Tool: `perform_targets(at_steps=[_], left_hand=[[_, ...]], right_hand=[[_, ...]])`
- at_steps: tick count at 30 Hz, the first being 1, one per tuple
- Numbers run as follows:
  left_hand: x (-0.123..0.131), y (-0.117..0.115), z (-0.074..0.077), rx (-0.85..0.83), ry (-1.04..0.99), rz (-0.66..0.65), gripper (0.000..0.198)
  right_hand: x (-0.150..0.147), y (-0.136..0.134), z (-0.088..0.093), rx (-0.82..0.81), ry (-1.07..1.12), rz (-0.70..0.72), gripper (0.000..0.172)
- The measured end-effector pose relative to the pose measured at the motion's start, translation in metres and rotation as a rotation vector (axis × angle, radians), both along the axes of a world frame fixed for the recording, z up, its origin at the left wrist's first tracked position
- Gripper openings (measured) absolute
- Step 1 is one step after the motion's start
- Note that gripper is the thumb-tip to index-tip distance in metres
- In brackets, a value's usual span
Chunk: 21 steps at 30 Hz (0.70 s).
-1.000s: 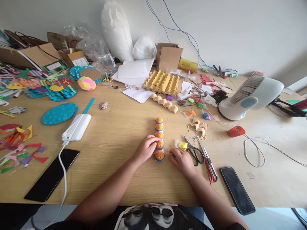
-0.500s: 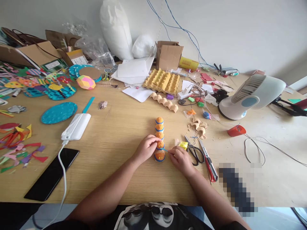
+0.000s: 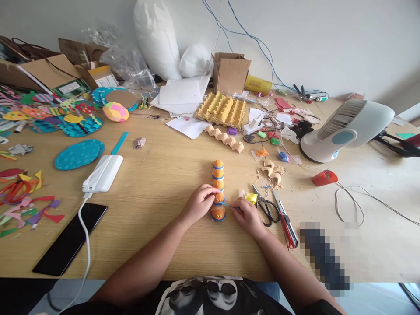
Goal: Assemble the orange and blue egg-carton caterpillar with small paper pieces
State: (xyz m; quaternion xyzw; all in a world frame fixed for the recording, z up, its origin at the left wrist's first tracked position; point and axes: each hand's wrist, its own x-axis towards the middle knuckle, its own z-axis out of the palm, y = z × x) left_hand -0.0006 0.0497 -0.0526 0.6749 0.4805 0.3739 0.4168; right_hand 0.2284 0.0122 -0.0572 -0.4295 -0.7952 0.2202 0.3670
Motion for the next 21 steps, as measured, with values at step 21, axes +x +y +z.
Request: perform_targets(at_steps=[21], left_hand=[[0.0004, -0.001, 0.0024, -0.035, -0.007, -0.008, 0.027]], right_hand=[[-0.0001, 0.001, -0.0031, -0.001, 0.017, -0.011, 0.01]])
